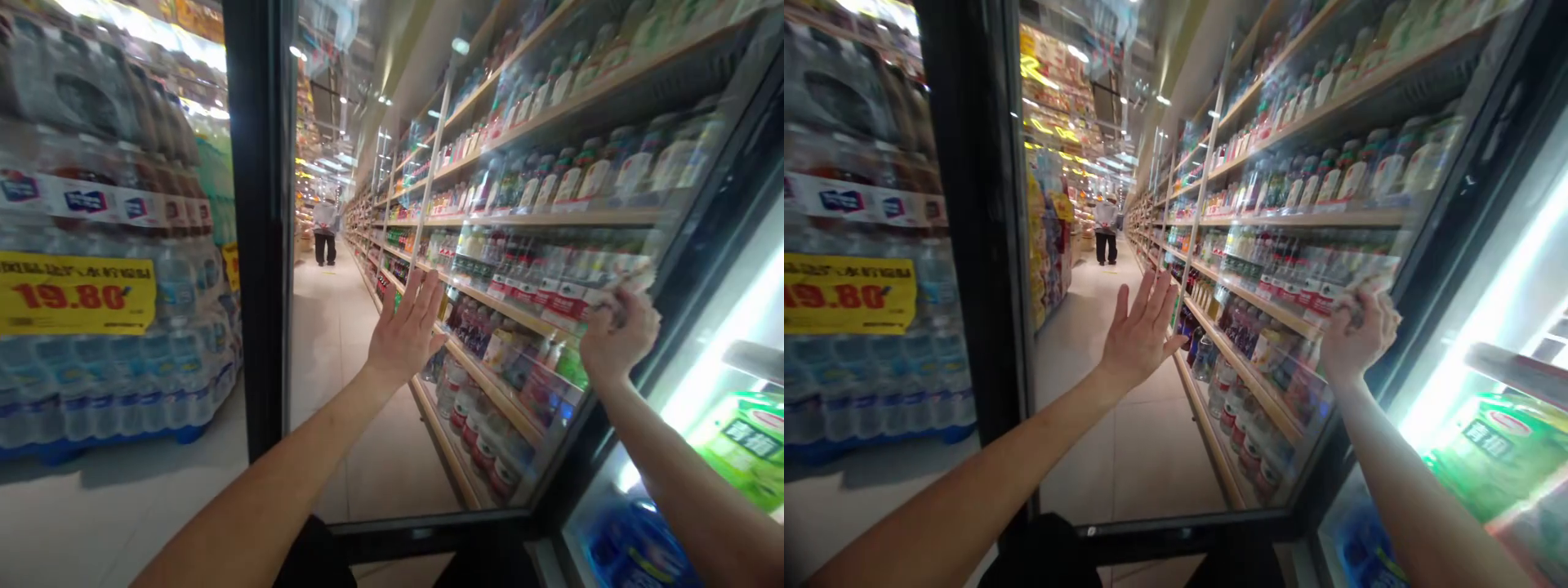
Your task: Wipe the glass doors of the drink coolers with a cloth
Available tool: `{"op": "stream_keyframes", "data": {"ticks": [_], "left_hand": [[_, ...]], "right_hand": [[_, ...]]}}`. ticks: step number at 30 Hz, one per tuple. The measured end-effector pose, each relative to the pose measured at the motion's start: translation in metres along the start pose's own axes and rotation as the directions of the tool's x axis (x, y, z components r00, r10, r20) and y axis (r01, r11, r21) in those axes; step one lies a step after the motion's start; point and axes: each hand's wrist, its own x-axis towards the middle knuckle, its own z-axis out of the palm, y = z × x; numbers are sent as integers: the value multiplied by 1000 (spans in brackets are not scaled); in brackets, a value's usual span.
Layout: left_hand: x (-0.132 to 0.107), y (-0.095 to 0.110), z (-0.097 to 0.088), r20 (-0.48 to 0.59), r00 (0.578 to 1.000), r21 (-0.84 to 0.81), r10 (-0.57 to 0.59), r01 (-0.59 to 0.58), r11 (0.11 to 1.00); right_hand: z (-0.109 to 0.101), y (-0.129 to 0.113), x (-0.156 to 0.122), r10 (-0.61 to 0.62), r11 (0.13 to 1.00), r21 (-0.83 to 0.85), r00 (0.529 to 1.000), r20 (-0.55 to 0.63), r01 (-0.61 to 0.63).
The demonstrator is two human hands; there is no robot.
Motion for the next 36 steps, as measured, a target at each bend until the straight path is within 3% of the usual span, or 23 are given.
{"op": "stream_keyframes", "data": {"ticks": [4, 6, 8, 10, 12, 14, 16, 17, 20, 22, 23, 24, 26, 27, 29, 30, 31, 33, 35, 36], "left_hand": [[-5, 3, 0, -19, 1000, 20, 10, -10, 1000], [-9, 3, 0, -35, 999, 27, 27, -26, 999], [-15, 3, -1, -32, 998, 24, 46, -45, 999], [-19, 2, -2, -15, 998, 11, 57, -57, 998], [-21, 2, -3, -6, 998, -2, 62, -62, 998], [-21, 1, -3, -16, 997, -4, 71, -72, 997], [-20, 1, -2, -28, 996, 0, 79, -79, 997], [-21, 0, -1, -30, 996, 3, 79, -79, 997], [-24, 0, 2, -23, 997, 4, 73, -73, 997], [-29, 1, 4, -29, 997, 12, 67, -66, 998], [-31, 1, 4, -32, 998, 16, 60, -59, 998], [-34, 2, 5, -31, 998, 20, 53, -53, 998], [-37, 3, 5, -20, 999, 23, 40, -39, 999], [-38, 4, 5, -14, 999, 22, 36, -36, 999], [-38, 4, 3, -4, 1000, 25, 30, -30, 999], [-38, 4, 2, -5, 1000, 28, 27, -27, 999], [-38, 4, 2, -10, 1000, 32, 22, -21, 999], [-36, 3, 1, -23, 1000, 33, 13, -12, 999], [-36, 3, 1, -39, 999, 22, 0, 1, 1000], [-36, 3, 1, -41, 999, 14, -8, 9, 1000]], "right_hand": [[9, -91, -43, -284, 951, 134, 959, 26, 278], [13, -117, -62, -399, 900, 233, 911, 99, 369], [14, -103, -62, -440, 880, 257, 890, 122, 400], [14, -57, -43, -394, 908, 196, 915, 90, 371], [15, -11, -19, -224, 968, 122, 974, 40, 218], [18, 5, -8, -77, 994, 81, 997, -15, 78], [20, -20, -21, -112, 988, 106, 994, -15, 113], [20, -42, -36, -204, 969, 142, 979, -4, 202], [14, -100, -81, -504, 855, 259, 840, 201, 450], [10, -99, -88, -572, 817, 266, 781, 252, 512], [10, -85, -82, -551, 832, 234, 800, 237, 503], [11, -65, -71, -490, 869, 183, 850, 193, 459], [16, -25, -42, -253, 966, 57, 967, 35, 251], [19, -12, -31, -126, 991, 32, 991, -46, 128], [23, -11, -24, 14, 998, 66, 990, -142, -4], [22, -22, -29, 3, 993, 115, 989, -149, 14], [21, -35, -39, -50, 985, 163, 995, -86, 63], [18, -58, -66, -255, 941, 246, 965, 68, 231], [15, -56, -86, -395, 900, 277, 898, 194, 336], [14, -45, -90, -356, 919, 248, 916, 186, 307]]}}
